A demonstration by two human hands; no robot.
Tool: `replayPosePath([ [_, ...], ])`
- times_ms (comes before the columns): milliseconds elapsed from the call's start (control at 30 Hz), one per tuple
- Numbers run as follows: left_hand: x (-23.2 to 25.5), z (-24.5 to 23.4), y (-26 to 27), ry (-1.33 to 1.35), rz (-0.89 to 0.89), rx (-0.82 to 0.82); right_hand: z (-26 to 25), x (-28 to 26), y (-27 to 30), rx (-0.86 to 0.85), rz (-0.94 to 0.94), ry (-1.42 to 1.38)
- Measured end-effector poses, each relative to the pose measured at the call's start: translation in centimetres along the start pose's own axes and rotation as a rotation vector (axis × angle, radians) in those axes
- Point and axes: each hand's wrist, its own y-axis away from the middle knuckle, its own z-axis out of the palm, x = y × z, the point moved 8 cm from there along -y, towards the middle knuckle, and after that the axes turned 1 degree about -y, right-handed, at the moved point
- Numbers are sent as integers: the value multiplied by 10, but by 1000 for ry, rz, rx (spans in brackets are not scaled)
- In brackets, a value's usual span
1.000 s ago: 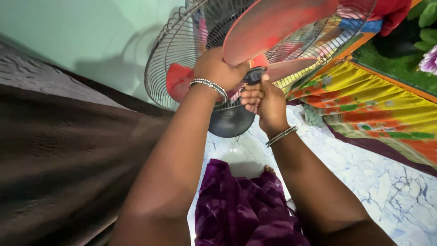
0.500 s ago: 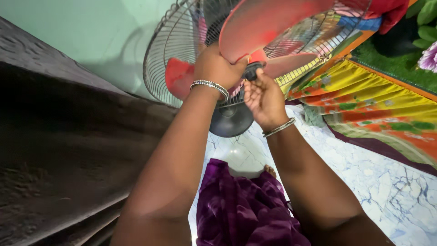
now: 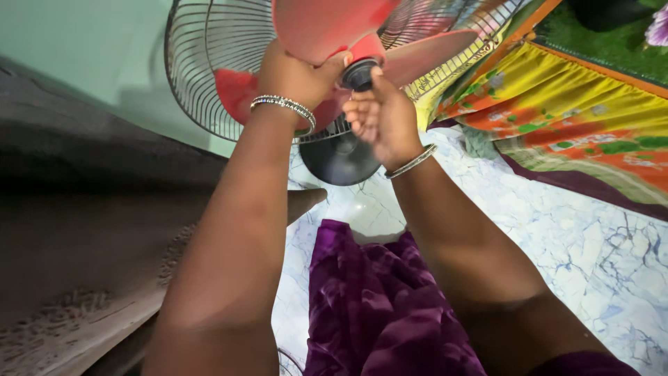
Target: The person disassembles a standing electric fan by removing the front grille, fan blades, and rear grille using a screwdriver. The person then reassembles the fan by placing the components back in order and securing them.
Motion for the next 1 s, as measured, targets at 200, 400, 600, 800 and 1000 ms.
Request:
replayPosePath([
  [200,4,-3,4,77,-54,19,1,-13,8,89,-337,227],
  [400,0,-2,3,52,-58,17,-3,-20,3,114,-441,510],
  [600,1,-3,3,34,-17,48,-5,-4,7,25,-139,98],
  [800,1,-4,3,104,-89,60,17,-39,36,136,-909,694],
  [1000,1,-4,4,133,-85,42,-3,-4,-3,12,-70,65],
])
